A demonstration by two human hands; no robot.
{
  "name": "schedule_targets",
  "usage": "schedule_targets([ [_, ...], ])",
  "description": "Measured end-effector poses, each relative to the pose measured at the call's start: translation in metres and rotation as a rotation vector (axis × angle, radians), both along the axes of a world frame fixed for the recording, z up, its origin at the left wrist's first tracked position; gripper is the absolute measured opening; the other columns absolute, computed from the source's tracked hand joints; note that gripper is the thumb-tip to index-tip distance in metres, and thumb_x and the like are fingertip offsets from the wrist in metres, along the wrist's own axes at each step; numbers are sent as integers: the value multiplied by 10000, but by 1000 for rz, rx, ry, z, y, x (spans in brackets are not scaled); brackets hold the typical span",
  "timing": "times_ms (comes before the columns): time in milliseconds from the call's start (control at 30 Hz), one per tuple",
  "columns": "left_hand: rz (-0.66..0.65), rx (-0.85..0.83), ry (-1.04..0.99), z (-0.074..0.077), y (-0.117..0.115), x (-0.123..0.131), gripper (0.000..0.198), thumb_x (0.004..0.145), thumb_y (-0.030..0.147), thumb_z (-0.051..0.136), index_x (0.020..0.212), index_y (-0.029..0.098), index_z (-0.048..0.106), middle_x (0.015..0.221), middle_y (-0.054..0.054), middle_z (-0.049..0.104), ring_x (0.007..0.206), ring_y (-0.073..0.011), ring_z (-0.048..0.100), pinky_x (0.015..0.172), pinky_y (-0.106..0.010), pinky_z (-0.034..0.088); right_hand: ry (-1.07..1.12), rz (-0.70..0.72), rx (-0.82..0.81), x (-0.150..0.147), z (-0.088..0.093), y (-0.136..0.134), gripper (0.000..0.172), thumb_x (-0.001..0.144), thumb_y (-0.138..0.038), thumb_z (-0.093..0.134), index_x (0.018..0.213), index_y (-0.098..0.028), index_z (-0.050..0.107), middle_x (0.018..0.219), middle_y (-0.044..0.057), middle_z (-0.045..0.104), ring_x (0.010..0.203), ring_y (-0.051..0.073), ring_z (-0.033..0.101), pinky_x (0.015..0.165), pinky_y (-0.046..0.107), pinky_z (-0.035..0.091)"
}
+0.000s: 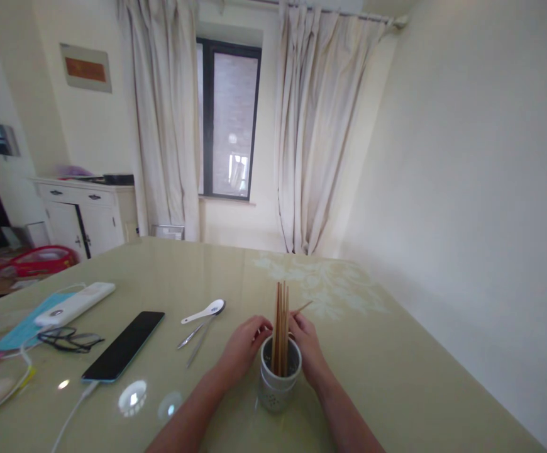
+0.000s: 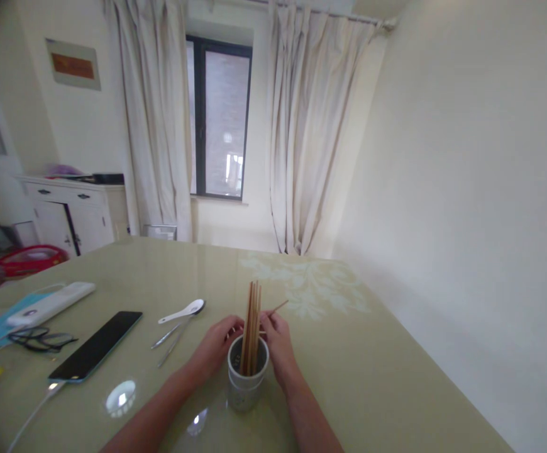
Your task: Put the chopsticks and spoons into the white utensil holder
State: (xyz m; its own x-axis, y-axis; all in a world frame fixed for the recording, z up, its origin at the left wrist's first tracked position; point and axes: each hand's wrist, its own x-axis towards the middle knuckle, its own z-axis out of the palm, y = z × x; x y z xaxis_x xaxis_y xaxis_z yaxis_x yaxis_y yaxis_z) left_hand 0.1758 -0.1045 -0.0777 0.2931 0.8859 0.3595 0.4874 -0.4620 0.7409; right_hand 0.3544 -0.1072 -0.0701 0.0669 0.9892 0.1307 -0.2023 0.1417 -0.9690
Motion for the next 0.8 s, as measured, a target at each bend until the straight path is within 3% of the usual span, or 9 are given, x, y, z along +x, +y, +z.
schedule_targets([
  [100,90,50,-61,1,6,-12,288,1033,374,471,1046,236,724,1045,-66,774,956,-226,707,867,-326,536,145,-284,94,23,9,5,518,723,-672,866,837,-180,750,839,50,760,787,191,697,662,264,541],
  [200,406,139,70,2,17,-39,286,1030,315,458,1060,211,723,1068,-95,762,989,-252,699,925,-365,526,339,-582,209,60,19,9,503,712,-650,881,891,-201,745,823,5,744,721,131,664,661,229,538],
  [267,624,153,270,1,21,-58,295,1022,248,447,1106,200,725,1135,-119,750,1068,-283,681,963,-397,502,417,-644,251,79,25,8,488,711,-614,897,936,-207,749,767,-26,711,663,107,632,637,213,526],
  [367,839,83,555,-3,22,-77,350,1014,204,446,1266,185,688,1297,-158,712,1201,-335,639,1000,-453,460,437,-582,281,85,34,3,482,713,-591,911,969,-209,768,751,-31,686,649,105,613,606,210,510],
  [467,891,-6,680,-8,20,-85,368,1025,211,436,1309,184,669,1335,-170,702,1245,-335,631,1054,-465,408,337,-397,296,67,40,-6,471,761,-594,892,1009,-204,801,742,-15,655,630,115,566,569,225,474],
  [633,837,-115,669,-12,23,-91,340,1038,250,412,1163,186,722,1237,-164,737,1191,-339,663,1027,-481,415,10,-172,273,35,39,-17,543,863,-658,776,1104,-174,828,703,8,606,615,155,487,552,283,416],
  [800,852,-167,542,-14,29,-96,355,1018,269,442,1228,201,720,1252,-182,728,1201,-368,658,937,-480,475,-248,-31,270,23,35,-20,500,900,-634,745,1062,-172,845,698,-7,542,628,160,472,594,293,399],
])
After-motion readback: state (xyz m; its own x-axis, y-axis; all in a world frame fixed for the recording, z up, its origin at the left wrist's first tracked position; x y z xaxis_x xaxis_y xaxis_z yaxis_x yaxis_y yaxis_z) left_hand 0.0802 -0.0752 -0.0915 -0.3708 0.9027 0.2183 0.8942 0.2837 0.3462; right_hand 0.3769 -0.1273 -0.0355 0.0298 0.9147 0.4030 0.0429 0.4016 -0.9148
